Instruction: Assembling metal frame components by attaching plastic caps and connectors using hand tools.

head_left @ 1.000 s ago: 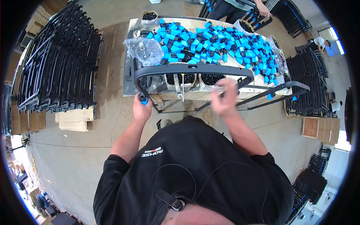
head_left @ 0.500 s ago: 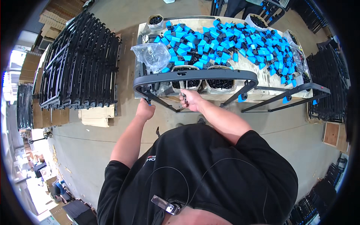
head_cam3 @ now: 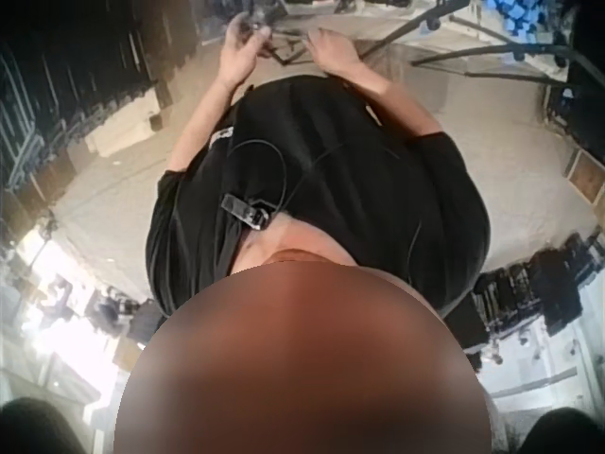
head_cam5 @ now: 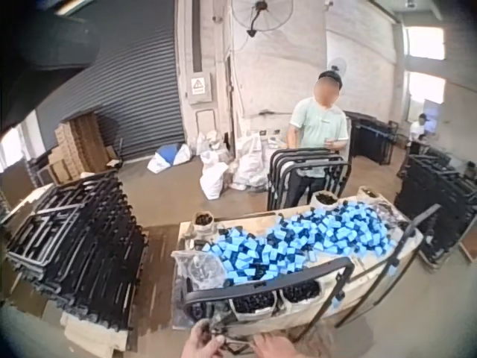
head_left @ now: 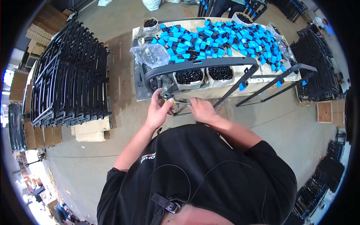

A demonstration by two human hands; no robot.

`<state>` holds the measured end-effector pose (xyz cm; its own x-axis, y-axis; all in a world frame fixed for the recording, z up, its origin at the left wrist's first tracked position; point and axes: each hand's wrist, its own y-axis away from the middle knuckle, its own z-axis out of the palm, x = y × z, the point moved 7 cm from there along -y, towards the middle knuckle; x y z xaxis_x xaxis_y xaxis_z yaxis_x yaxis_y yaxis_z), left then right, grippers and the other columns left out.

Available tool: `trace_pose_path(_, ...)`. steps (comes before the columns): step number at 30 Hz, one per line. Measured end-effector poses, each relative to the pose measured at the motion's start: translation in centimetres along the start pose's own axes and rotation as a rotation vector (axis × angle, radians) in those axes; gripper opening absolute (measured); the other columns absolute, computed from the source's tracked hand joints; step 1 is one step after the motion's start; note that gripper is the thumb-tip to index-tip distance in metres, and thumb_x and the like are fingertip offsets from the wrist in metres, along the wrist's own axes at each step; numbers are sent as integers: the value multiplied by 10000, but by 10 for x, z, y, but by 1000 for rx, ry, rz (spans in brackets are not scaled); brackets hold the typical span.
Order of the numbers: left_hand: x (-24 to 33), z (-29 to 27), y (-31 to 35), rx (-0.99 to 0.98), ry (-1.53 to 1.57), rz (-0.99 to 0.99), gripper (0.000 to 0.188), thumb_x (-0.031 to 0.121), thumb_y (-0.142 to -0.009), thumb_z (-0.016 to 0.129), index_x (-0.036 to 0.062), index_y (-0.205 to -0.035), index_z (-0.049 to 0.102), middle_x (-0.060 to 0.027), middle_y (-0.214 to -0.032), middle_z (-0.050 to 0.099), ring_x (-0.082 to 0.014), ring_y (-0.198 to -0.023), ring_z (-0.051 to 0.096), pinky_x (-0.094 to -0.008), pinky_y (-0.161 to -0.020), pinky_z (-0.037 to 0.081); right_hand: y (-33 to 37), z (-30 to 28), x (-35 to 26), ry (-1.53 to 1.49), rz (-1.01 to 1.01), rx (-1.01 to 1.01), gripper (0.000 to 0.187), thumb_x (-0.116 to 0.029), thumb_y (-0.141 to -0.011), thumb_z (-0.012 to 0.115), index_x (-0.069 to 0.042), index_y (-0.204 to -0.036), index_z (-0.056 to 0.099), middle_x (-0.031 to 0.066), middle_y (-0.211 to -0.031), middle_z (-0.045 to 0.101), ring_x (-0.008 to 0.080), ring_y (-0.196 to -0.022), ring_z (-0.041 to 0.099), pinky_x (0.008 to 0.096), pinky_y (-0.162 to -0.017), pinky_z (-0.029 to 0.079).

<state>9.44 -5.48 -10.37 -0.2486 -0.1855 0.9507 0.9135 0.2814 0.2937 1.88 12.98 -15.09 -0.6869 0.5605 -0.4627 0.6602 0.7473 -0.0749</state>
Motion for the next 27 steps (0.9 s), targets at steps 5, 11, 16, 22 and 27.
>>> trace_pose_path(5,-2,-49,21,36,-60,160,510,45,-1017,548,39,-1485,345,-109,-993,659,-141,-810,655,-278,-654,548,16,24,-54,-112,186,88,286,-233,-945,628,-4,-1059,501,236,-929,662,447,-861,664,529,-753,541)
trace_pose_path(11,22,-150,59,223,-33,466,236,25,-989,609,-2,-1178,470,-50,-948,642,-88,-828,609,-248,-746,499,68,36,-51,-222,430,194,265,-210,-956,635,-10,-1066,501,247,-873,664,461,-831,659,532,-742,518)
trace_pose_path(16,-5,-174,27,226,34,322,160,94,-944,725,23,-1052,631,14,-865,616,-54,-781,555,-210,-703,448,81,41,-50,-692,479,286,262,-235,-949,677,-24,-1048,558,165,-793,620,295,-708,606,398,-703,496)
trace_pose_path(22,-106,-161,-29,236,297,9,214,133,-950,727,72,-1093,579,-10,-802,607,-102,-664,545,-254,-582,437,57,57,-62,-574,566,161,236,-221,-918,683,-9,-946,581,148,-773,633,259,-703,609,384,-695,497)
trace_pose_path(27,-112,-142,-41,181,434,-92,221,131,-969,698,96,-1066,503,-23,-748,570,-112,-613,507,-269,-525,394,71,49,-72,-590,553,218,268,-251,-901,687,-9,-957,587,180,-795,649,310,-736,640,408,-710,508)
